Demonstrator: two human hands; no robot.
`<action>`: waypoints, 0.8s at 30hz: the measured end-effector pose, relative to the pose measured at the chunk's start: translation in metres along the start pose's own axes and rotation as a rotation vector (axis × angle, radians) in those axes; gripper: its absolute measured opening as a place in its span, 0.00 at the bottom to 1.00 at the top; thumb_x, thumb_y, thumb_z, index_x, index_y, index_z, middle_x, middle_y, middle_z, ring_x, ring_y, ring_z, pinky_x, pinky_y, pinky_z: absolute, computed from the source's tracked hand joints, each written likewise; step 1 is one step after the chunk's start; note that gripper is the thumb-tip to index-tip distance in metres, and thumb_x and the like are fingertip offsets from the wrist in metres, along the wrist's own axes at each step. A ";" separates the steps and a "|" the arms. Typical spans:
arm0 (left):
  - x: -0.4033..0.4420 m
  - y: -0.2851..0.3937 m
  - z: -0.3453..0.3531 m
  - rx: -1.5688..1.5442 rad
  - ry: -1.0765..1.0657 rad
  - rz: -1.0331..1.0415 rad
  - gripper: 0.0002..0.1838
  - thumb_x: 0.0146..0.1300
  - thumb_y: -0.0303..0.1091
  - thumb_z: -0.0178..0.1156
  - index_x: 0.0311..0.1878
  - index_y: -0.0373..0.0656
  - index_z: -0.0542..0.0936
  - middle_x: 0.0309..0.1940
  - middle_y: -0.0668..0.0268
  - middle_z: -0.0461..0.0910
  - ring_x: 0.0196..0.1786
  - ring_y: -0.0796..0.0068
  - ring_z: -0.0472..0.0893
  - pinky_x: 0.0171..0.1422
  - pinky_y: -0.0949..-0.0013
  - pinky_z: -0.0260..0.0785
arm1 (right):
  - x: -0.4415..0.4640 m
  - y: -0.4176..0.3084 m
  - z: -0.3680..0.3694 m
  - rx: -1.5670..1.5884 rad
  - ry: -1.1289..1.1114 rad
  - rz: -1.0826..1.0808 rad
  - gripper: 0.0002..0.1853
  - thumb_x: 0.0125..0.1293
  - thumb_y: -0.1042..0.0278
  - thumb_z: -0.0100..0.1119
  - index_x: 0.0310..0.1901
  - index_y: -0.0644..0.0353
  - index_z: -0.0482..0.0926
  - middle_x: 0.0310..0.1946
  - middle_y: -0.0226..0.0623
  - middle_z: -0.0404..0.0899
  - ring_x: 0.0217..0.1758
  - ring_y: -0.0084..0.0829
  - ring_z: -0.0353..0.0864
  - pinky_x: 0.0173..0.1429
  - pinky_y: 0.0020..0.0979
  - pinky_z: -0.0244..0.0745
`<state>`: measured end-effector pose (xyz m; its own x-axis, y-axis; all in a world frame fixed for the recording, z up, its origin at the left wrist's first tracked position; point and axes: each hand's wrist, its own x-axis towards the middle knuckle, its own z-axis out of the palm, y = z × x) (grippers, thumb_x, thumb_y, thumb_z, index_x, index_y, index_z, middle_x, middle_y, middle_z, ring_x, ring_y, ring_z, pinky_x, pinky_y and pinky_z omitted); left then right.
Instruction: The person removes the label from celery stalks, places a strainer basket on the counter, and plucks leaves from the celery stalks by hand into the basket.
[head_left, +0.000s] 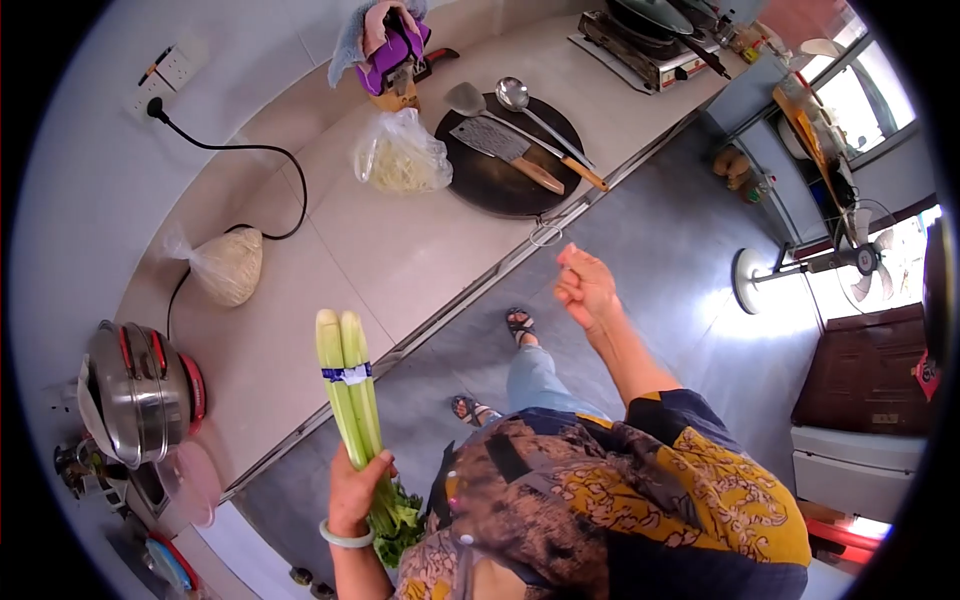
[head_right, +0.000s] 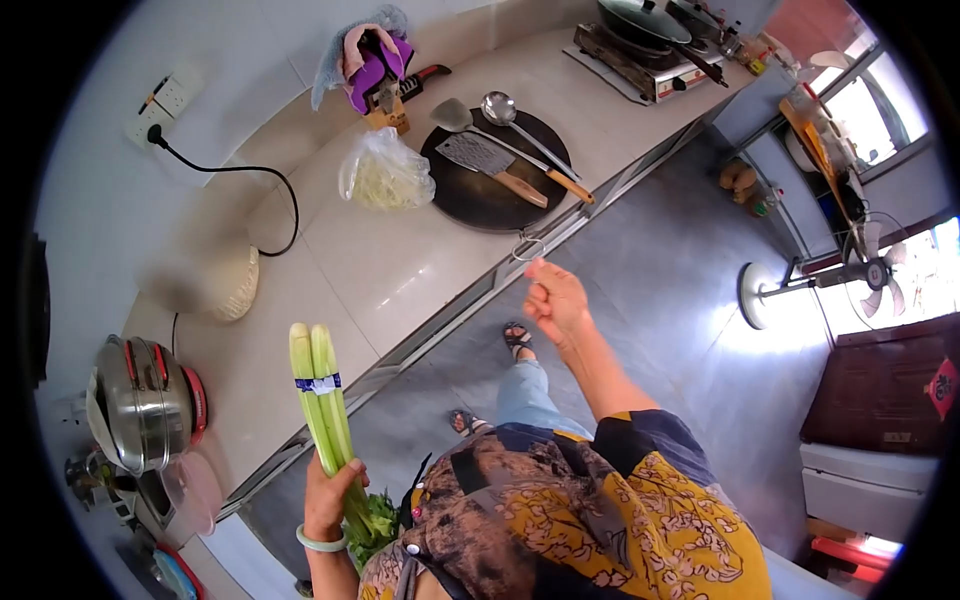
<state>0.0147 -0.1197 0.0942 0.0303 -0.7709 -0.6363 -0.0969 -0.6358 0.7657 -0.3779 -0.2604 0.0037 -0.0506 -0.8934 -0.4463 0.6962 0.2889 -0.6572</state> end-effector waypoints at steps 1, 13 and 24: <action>0.001 0.004 0.004 -0.003 0.005 0.010 0.16 0.58 0.28 0.61 0.48 0.35 0.70 0.30 0.62 0.76 0.29 0.72 0.78 0.35 0.70 0.73 | 0.008 -0.008 -0.008 0.034 0.015 -0.006 0.09 0.70 0.64 0.58 0.33 0.58 0.75 0.18 0.23 0.66 0.15 0.17 0.61 0.29 0.27 0.69; 0.059 0.077 0.109 0.060 -0.022 -0.075 0.18 0.58 0.28 0.62 0.50 0.35 0.71 0.30 0.64 0.78 0.30 0.73 0.80 0.35 0.70 0.73 | 0.170 -0.156 -0.131 -0.586 0.261 -0.260 0.05 0.66 0.69 0.61 0.36 0.60 0.76 0.24 0.26 0.73 0.21 0.19 0.72 0.35 0.25 0.76; 0.076 0.099 0.175 -0.065 0.046 -0.067 0.20 0.60 0.28 0.63 0.52 0.34 0.69 0.32 0.64 0.77 0.30 0.75 0.79 0.36 0.70 0.74 | 0.327 -0.204 -0.195 -1.151 0.235 -0.194 0.09 0.72 0.73 0.44 0.47 0.59 0.76 0.27 0.33 0.77 0.24 0.25 0.78 0.31 0.28 0.77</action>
<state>-0.1664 -0.2345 0.1054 0.0803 -0.7262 -0.6827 -0.0280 -0.6863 0.7268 -0.6760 -0.5445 -0.1272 -0.2978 -0.9060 -0.3009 -0.3831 0.4021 -0.8316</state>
